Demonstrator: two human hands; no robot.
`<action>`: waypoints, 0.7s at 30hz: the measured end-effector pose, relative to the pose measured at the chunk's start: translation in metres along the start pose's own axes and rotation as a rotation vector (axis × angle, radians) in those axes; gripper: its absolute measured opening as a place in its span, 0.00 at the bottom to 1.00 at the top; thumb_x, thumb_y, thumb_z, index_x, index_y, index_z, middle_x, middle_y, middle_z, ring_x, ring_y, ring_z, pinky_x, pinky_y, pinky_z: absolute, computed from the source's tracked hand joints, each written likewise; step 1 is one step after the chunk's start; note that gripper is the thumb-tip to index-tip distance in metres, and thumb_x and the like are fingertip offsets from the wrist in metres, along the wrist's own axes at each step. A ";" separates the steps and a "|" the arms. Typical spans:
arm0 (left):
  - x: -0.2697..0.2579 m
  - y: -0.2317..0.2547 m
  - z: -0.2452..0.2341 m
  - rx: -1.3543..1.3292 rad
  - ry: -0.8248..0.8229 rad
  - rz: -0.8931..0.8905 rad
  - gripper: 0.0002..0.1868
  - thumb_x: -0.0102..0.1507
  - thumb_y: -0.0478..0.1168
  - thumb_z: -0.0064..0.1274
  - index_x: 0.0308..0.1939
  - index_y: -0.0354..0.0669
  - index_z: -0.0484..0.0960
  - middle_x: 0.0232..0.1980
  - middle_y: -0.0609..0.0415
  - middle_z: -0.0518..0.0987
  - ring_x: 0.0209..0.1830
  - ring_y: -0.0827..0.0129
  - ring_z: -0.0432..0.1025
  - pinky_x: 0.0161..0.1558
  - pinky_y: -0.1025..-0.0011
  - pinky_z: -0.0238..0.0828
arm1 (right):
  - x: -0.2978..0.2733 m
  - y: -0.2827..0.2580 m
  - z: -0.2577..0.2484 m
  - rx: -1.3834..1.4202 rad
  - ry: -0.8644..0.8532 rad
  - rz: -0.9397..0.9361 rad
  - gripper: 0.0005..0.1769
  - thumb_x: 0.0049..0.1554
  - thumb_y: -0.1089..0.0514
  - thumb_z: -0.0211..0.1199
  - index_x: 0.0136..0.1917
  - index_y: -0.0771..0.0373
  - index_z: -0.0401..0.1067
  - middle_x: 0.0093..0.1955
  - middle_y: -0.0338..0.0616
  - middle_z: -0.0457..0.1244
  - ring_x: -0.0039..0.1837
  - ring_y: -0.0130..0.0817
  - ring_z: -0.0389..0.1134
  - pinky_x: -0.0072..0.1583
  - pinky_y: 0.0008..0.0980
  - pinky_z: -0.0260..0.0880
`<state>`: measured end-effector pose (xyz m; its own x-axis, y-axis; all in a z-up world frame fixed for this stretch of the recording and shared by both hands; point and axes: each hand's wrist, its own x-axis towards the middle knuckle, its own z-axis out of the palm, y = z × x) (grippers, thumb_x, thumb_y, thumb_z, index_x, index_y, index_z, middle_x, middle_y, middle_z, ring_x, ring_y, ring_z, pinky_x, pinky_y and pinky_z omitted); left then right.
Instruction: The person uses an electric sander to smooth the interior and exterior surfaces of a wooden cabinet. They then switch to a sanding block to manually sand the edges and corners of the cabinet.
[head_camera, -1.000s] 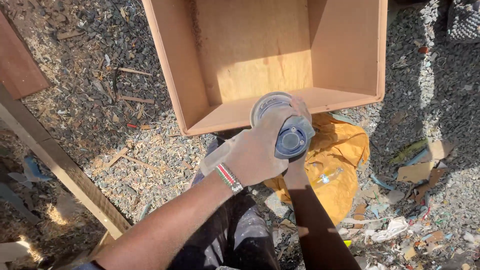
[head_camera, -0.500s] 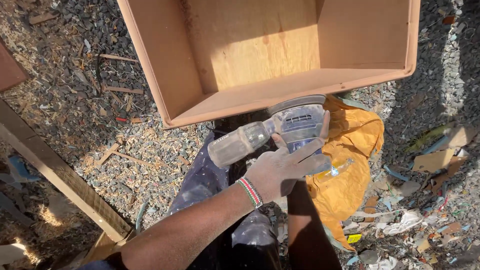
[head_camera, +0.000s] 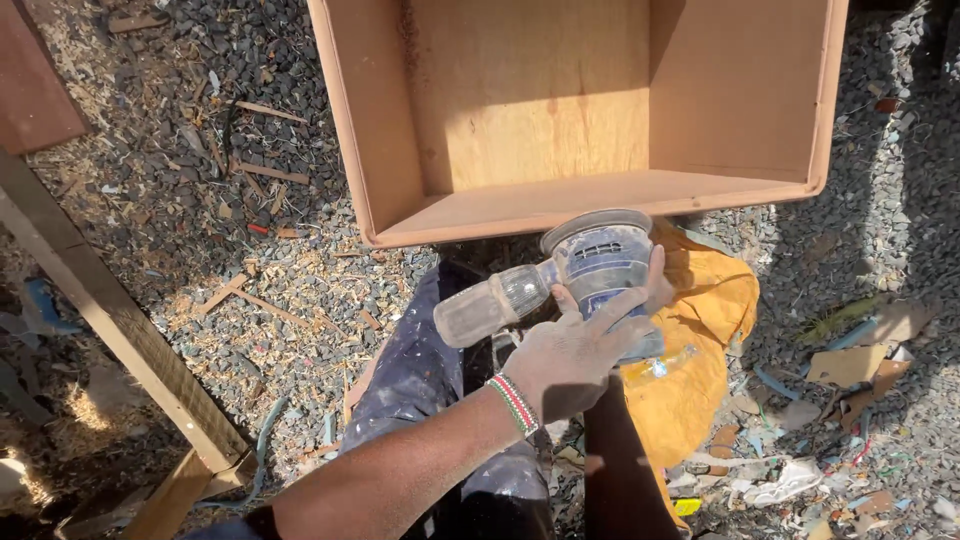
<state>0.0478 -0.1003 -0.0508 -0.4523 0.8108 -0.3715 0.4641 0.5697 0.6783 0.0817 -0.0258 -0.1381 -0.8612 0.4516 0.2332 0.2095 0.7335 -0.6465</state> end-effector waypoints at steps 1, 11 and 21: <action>-0.022 -0.014 -0.007 -0.001 0.004 -0.008 0.40 0.71 0.45 0.62 0.83 0.74 0.60 1.00 0.68 0.46 0.65 0.00 0.76 0.46 0.37 0.93 | -0.006 0.001 0.007 0.007 0.017 -0.018 0.40 0.82 0.34 0.50 0.99 0.51 0.51 0.88 0.44 0.61 0.88 0.46 0.68 0.92 0.32 0.60; -0.057 -0.059 -0.149 -0.713 0.415 -0.276 0.48 0.47 0.49 0.78 0.72 0.63 0.78 0.75 0.60 0.83 0.75 0.48 0.84 0.72 0.49 0.83 | 0.063 -0.066 0.007 0.148 -0.044 -0.120 0.27 0.73 0.50 0.64 0.80 0.65 0.77 0.71 0.53 0.73 0.76 0.56 0.75 0.76 0.51 0.76; 0.102 -0.187 -0.231 -1.203 -0.084 -0.637 0.22 0.57 0.53 0.77 0.45 0.43 0.90 0.33 0.49 0.87 0.16 0.70 0.76 0.11 0.78 0.76 | 0.212 -0.096 0.043 0.102 -0.813 0.655 0.48 0.42 0.34 0.89 0.72 0.43 0.75 0.70 0.32 0.76 0.78 0.39 0.76 0.79 0.45 0.73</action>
<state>-0.2610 -0.1548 -0.0689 -0.2694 0.4845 -0.8323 -0.7696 0.4112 0.4885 -0.1409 -0.0225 -0.0582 -0.6532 0.2395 -0.7183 0.7395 0.4057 -0.5372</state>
